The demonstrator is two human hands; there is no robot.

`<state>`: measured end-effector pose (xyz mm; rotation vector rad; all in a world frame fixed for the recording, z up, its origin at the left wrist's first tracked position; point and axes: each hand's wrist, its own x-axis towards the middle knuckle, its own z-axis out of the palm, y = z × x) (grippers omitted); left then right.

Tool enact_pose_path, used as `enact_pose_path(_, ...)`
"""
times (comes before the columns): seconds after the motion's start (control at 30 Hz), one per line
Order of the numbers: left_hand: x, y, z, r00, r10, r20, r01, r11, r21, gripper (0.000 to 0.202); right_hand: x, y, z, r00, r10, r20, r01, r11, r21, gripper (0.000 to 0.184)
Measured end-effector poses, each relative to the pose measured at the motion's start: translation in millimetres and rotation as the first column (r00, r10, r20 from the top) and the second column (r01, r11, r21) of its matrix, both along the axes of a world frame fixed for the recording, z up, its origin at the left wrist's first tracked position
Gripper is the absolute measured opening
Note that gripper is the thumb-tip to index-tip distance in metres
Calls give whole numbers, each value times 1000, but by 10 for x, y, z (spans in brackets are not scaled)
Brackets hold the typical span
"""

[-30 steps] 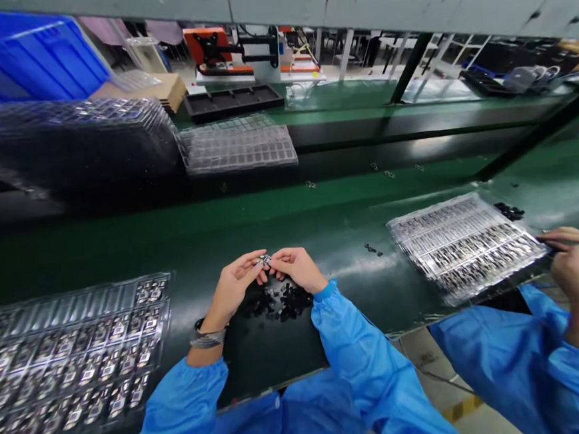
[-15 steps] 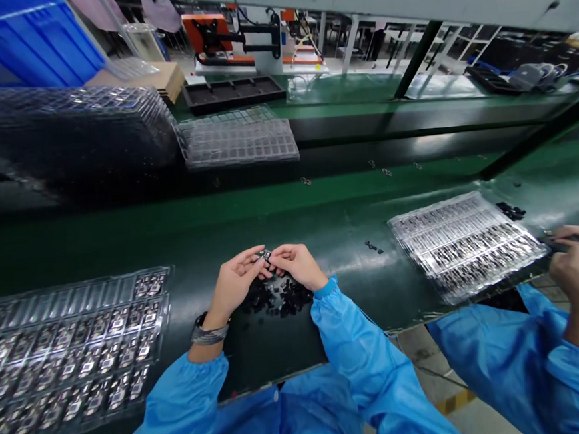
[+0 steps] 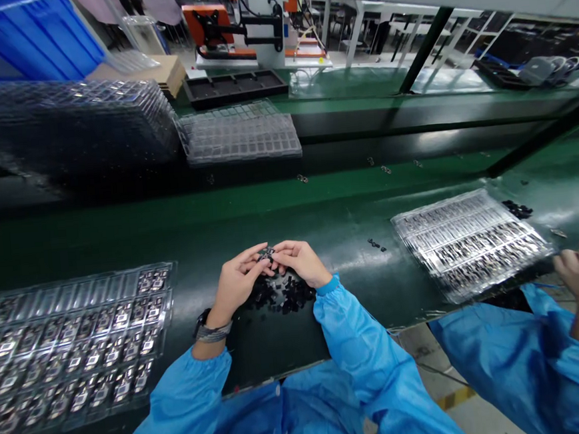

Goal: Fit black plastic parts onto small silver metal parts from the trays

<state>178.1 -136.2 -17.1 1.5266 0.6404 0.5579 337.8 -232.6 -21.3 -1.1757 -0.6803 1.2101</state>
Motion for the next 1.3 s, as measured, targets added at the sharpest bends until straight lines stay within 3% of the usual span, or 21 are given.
enact_pose_path(0.57, 18, 22, -26, 998, 19, 52, -14, 996, -92, 55, -3, 5, -18, 999, -33, 8, 33, 999, -12, 40)
enact_pose_path(0.93, 25, -23, 15, 1000, -3, 17, 4, 999, -39, 47, -10, 1, -1, 997, -32, 69, 34, 999, -33, 39)
enact_pose_path(1.3, 21, 0, 53, 994, -69, 84, 77, 992, -97, 46, -12, -2, 2, 997, 2, 82, -4, 1000, 26, 40)
